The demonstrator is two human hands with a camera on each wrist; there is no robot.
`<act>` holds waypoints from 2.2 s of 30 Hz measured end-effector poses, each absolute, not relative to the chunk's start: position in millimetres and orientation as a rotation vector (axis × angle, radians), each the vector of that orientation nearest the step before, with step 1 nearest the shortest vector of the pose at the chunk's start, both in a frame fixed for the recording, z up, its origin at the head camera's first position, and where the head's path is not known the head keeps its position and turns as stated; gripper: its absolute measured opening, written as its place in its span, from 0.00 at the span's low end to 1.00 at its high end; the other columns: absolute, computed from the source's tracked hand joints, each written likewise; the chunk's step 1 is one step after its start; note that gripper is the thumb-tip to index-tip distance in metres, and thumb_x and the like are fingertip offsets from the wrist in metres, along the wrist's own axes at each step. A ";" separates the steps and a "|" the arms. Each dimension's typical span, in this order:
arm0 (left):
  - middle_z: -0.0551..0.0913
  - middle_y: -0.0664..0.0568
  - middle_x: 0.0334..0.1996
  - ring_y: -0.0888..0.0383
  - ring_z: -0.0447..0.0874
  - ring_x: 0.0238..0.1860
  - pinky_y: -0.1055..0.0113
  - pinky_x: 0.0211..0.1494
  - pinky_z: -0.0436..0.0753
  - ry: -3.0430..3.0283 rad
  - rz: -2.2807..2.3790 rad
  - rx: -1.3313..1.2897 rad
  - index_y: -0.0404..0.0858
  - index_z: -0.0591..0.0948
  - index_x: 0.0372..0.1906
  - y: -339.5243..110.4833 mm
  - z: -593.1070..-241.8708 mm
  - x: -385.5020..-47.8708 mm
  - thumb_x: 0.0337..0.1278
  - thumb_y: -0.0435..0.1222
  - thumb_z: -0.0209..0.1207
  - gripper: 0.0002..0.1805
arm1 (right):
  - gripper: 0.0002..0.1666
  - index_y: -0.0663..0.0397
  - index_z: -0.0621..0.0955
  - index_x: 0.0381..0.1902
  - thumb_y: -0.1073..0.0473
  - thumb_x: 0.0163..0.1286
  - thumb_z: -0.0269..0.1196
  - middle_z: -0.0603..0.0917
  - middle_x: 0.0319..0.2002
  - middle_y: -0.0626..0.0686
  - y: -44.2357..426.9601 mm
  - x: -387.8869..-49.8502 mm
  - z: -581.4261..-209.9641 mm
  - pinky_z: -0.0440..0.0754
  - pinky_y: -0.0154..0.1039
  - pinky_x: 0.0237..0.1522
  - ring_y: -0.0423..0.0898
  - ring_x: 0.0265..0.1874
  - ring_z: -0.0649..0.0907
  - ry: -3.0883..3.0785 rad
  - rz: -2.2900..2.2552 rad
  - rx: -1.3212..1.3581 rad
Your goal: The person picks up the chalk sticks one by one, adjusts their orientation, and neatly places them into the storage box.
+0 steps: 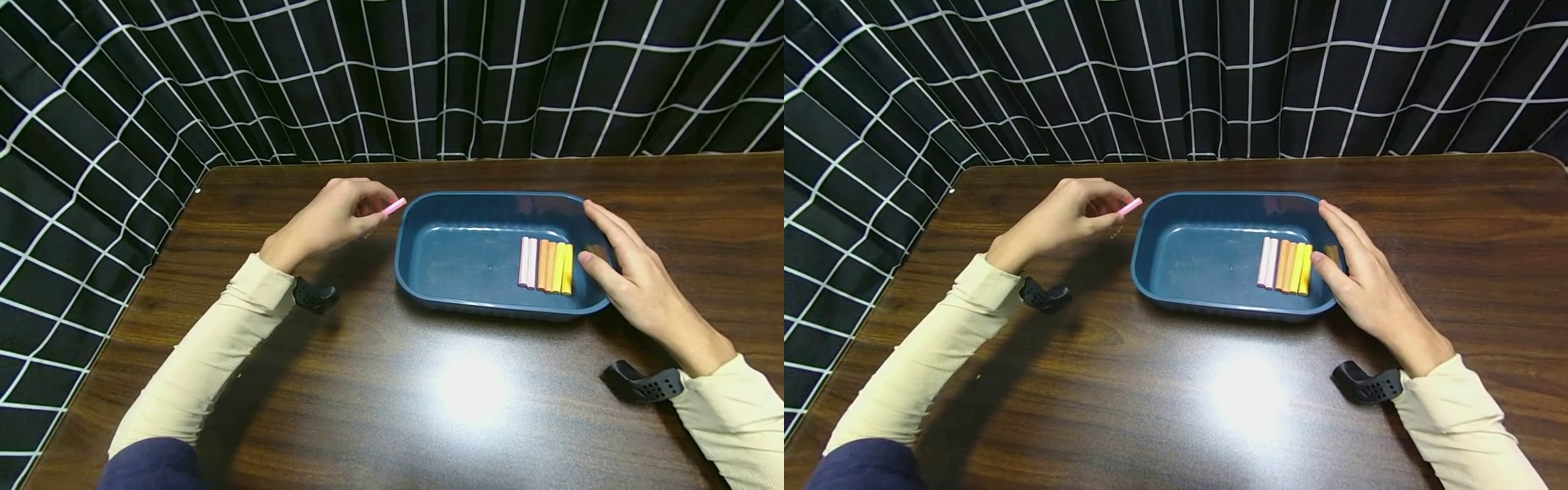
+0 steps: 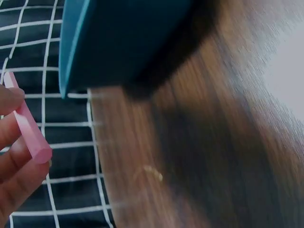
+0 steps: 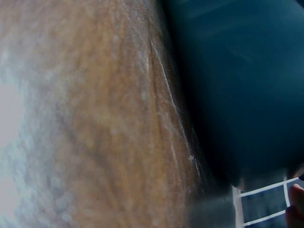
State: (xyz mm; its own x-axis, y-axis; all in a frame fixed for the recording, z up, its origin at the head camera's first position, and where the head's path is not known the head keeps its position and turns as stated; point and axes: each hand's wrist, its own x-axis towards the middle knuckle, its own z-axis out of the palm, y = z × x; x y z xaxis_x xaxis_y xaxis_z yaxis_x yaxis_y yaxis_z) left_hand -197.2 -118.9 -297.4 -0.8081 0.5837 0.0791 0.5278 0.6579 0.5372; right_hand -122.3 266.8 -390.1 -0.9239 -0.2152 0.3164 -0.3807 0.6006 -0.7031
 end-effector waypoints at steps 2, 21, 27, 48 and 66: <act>0.85 0.48 0.34 0.58 0.78 0.30 0.70 0.33 0.76 2.770 0.848 0.942 0.37 0.84 0.51 -113.2 -296.0 -197.2 0.65 0.32 0.60 0.12 | 0.38 0.47 0.58 0.78 0.62 0.73 0.56 0.59 0.77 0.58 266.9 -122.4 -390.2 0.48 0.25 0.73 0.35 0.76 0.57 -2.627 1.224 0.494; 0.83 0.49 0.30 0.60 0.78 0.20 0.75 0.24 0.73 2.693 0.950 0.817 0.36 0.82 0.55 -51.6 -305.9 -193.5 0.64 0.32 0.61 0.15 | 0.39 0.46 0.58 0.78 0.60 0.73 0.57 0.58 0.77 0.59 267.5 -122.0 -390.0 0.47 0.28 0.75 0.38 0.76 0.57 -2.644 1.223 0.483; 0.83 0.49 0.30 0.60 0.79 0.20 0.74 0.24 0.74 2.671 0.978 0.769 0.37 0.82 0.55 -38.9 -312.2 -194.6 0.63 0.32 0.62 0.16 | 0.39 0.45 0.58 0.78 0.60 0.73 0.57 0.58 0.78 0.59 267.7 -121.7 -389.6 0.47 0.30 0.76 0.39 0.77 0.57 -2.647 1.233 0.480; 0.83 0.52 0.31 0.65 0.78 0.21 0.78 0.24 0.71 2.647 0.966 0.622 0.38 0.81 0.57 6.4 -329.7 -190.8 0.64 0.35 0.62 0.18 | 0.38 0.46 0.58 0.78 0.59 0.73 0.56 0.58 0.77 0.58 266.4 -121.8 -390.2 0.47 0.28 0.75 0.40 0.77 0.57 -2.667 1.207 0.461; 0.80 0.53 0.26 0.66 0.76 0.16 0.79 0.18 0.71 2.617 1.016 0.559 0.36 0.80 0.58 31.5 -345.3 -189.0 0.66 0.34 0.60 0.18 | 0.38 0.48 0.59 0.78 0.60 0.73 0.56 0.59 0.77 0.58 266.1 -123.3 -389.6 0.47 0.26 0.74 0.35 0.76 0.56 -2.644 1.212 0.485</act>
State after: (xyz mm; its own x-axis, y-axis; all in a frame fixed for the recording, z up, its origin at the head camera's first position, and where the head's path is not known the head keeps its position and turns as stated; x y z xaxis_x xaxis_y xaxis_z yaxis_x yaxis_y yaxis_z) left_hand -189.0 31.5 -345.3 -0.8866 0.4479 -0.1159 0.2523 0.6782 0.6902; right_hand -123.3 266.1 -389.6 -0.9279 -0.2131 0.3060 -0.3709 0.6117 -0.6988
